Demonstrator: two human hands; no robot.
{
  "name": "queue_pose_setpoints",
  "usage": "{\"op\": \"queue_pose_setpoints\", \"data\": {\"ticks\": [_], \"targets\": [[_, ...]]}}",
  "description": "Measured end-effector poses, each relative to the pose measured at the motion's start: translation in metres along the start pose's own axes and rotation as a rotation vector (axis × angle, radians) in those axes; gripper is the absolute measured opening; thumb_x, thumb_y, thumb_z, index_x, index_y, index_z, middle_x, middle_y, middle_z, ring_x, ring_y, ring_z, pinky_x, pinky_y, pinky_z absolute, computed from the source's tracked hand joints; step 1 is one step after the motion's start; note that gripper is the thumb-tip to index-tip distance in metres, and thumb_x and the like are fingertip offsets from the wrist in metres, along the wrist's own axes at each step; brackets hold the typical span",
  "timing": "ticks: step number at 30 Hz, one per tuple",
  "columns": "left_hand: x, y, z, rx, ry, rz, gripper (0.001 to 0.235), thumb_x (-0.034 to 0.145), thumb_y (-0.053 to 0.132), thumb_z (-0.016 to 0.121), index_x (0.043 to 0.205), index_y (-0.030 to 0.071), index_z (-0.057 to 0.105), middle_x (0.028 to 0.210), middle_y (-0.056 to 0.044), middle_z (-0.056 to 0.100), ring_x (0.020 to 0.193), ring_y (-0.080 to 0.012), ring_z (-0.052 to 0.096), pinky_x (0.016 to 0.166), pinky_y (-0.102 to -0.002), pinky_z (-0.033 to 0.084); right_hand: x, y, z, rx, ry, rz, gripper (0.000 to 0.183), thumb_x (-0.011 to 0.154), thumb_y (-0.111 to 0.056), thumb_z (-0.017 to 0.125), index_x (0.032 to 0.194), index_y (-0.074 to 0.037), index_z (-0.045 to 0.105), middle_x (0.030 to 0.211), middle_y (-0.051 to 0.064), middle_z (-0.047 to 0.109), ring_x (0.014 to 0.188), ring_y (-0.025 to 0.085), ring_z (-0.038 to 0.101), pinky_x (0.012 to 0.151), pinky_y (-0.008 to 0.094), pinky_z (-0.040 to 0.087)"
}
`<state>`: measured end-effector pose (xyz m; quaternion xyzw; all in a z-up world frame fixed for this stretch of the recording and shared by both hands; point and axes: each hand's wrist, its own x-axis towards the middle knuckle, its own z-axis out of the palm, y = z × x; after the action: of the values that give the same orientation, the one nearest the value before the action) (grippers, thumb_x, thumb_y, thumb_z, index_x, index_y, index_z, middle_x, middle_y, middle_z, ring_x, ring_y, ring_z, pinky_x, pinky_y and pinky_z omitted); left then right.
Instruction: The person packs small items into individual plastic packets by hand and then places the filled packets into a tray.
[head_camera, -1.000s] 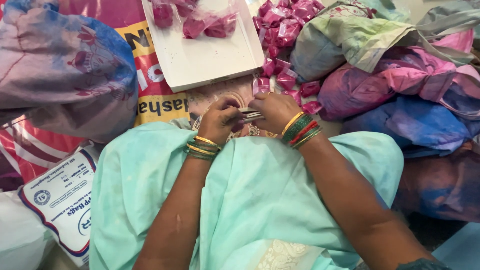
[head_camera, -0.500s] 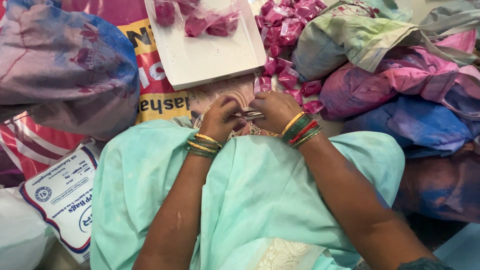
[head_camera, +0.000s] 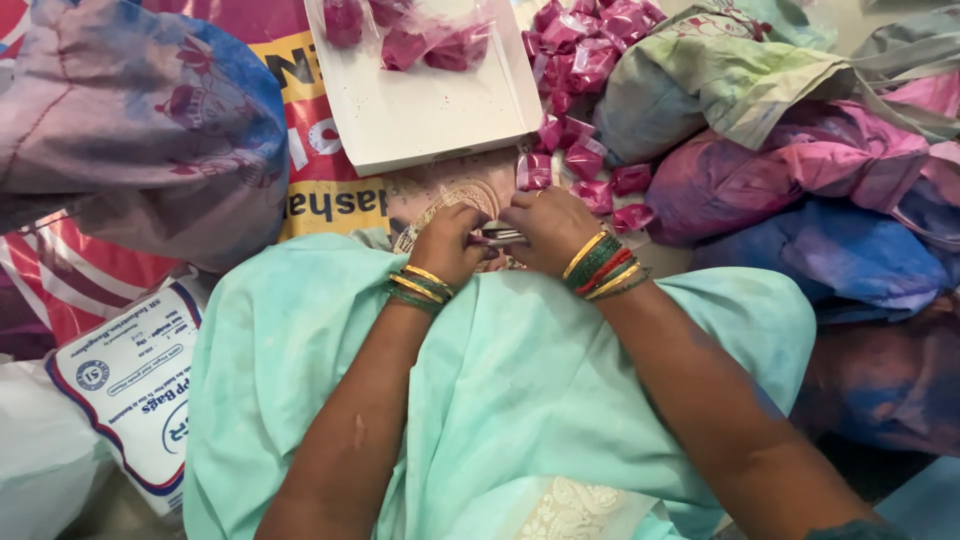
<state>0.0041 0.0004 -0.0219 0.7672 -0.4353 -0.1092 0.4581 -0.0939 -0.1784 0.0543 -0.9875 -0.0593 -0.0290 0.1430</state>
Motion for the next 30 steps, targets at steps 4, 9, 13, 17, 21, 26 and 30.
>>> {"op": "queue_pose_setpoints", "data": {"ticks": [4,9,13,17,21,26,30], "targets": [[-0.004,-0.007,0.010,0.050,0.030,0.023,0.032,0.066,0.011,0.085,0.092,0.005,0.069,0.097,-0.012,0.067,0.096,-0.0364,0.064,0.082,-0.046,0.053,0.000,0.000,0.013,-0.015,-0.005,0.008,0.027,0.069,-0.023,0.079,0.093,-0.013,0.074,0.089,0.009,0.067,0.081,0.037,0.067,0.070,0.051,0.053],[-0.008,-0.026,0.027,0.156,0.116,0.058,0.028,0.071,0.009,0.082,0.095,0.008,0.070,0.094,-0.012,0.069,0.095,-0.0366,0.064,0.080,-0.047,0.054,0.001,0.006,0.037,-0.079,0.037,-0.036,0.018,0.070,-0.020,0.077,0.085,-0.012,0.072,0.086,0.010,0.067,0.083,0.034,0.067,0.075,0.050,0.053],[0.001,-0.034,0.025,0.144,0.046,0.031,0.029,0.069,0.015,0.087,0.091,0.010,0.069,0.092,-0.013,0.070,0.092,-0.0367,0.067,0.081,-0.047,0.055,0.003,0.006,0.033,-0.061,0.036,0.015,0.016,0.070,-0.020,0.077,0.083,-0.012,0.073,0.086,0.010,0.068,0.081,0.036,0.067,0.074,0.050,0.053],[0.006,-0.024,0.020,-0.120,0.020,-0.267,0.054,0.070,0.006,0.079,0.121,0.012,0.061,0.091,-0.012,0.074,0.087,-0.0301,0.074,0.079,-0.041,0.058,0.000,0.005,0.023,0.005,0.039,0.117,0.020,0.073,-0.023,0.078,0.090,-0.013,0.073,0.090,0.010,0.069,0.084,0.037,0.067,0.075,0.051,0.053],[0.006,-0.032,0.021,-0.165,0.016,-0.330,0.054,0.071,0.005,0.082,0.120,0.010,0.060,0.090,-0.013,0.074,0.086,-0.0257,0.074,0.078,-0.037,0.058,0.005,0.013,0.026,-0.025,-0.006,0.150,0.036,0.068,-0.028,0.082,0.099,-0.012,0.071,0.094,0.011,0.068,0.089,0.037,0.068,0.077,0.052,0.052],[0.008,-0.077,0.039,-0.266,0.037,-0.276,0.041,0.071,0.006,0.086,0.107,0.004,0.066,0.101,-0.011,0.076,0.090,-0.0193,0.075,0.080,-0.034,0.060,0.003,0.034,0.033,0.070,0.042,0.278,0.045,0.070,-0.036,0.084,0.105,-0.011,0.070,0.102,0.013,0.069,0.095,0.037,0.067,0.081,0.051,0.052],[0.007,-0.079,0.036,-0.598,-0.043,-0.467,0.031,0.078,0.009,0.080,0.104,0.002,0.066,0.098,-0.006,0.075,0.087,-0.0137,0.074,0.076,-0.032,0.064,0.002,0.051,0.039,0.181,0.061,0.464,0.050,0.075,-0.042,0.083,0.113,-0.012,0.070,0.109,0.014,0.070,0.100,0.036,0.068,0.086,0.049,0.054]]}}
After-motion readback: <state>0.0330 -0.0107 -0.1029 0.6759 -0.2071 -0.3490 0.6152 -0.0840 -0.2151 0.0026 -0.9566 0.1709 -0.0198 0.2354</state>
